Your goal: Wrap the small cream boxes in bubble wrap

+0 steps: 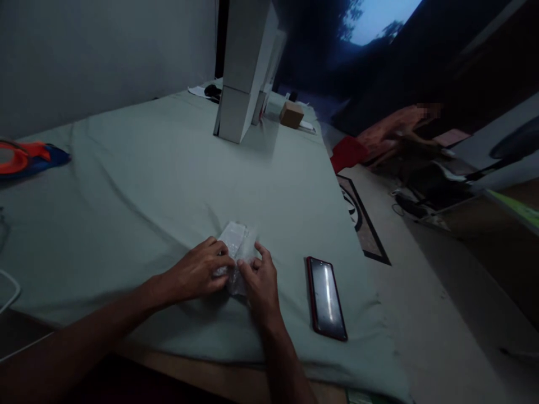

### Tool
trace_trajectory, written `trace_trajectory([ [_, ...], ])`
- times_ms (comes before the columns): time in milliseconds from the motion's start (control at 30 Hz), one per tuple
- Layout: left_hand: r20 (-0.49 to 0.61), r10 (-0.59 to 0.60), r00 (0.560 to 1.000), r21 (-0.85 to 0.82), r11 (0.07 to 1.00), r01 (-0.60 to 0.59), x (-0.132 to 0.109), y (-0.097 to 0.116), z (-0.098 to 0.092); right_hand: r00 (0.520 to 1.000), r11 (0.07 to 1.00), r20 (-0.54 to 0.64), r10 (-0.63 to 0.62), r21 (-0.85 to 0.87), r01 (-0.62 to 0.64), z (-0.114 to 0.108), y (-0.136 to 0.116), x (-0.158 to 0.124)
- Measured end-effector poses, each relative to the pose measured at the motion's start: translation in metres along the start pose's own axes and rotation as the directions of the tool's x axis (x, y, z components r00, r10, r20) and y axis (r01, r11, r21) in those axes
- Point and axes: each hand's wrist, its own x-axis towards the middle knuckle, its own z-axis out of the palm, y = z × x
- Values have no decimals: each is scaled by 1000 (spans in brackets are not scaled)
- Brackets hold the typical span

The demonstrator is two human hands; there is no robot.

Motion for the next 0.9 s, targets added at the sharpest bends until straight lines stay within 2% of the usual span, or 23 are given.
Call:
trace_trajectory([
  [100,-1,-10,1000,-16,1000,10,1,-1,1,995,968,49,85,232,-95,5,-3,1],
  [233,3,-18,1000,-53,998,18,2,-1,2,993,944,47,109,310,-118,10,-4,0],
  [367,-46,-45,998,-139,990,38,1,0,7,993,960,53,110,254,-120,8,-12,-6],
  [467,-73,-57,996,-225,974,39,-1,-2,10,990,985,127,59,155,-79,4,-18,-12],
  [600,-51,-152,987,-411,904,118,-4,-7,8,961,988,251,-118,-66,138,1,-16,-16],
  [667,-12,-255,967,-519,828,212,-3,-9,5,930,933,291,-223,-213,290,2,-10,-16],
  [767,3,-385,923,-598,739,311,0,-8,4,869,746,336,-363,-453,487,7,-4,-17],
  [833,-43,-413,910,-581,751,314,1,-5,5,826,608,378,-418,-559,563,11,-3,-17],
  [900,-100,-390,916,-538,795,280,1,-2,8,794,520,417,-443,-602,607,14,-5,-18],
])
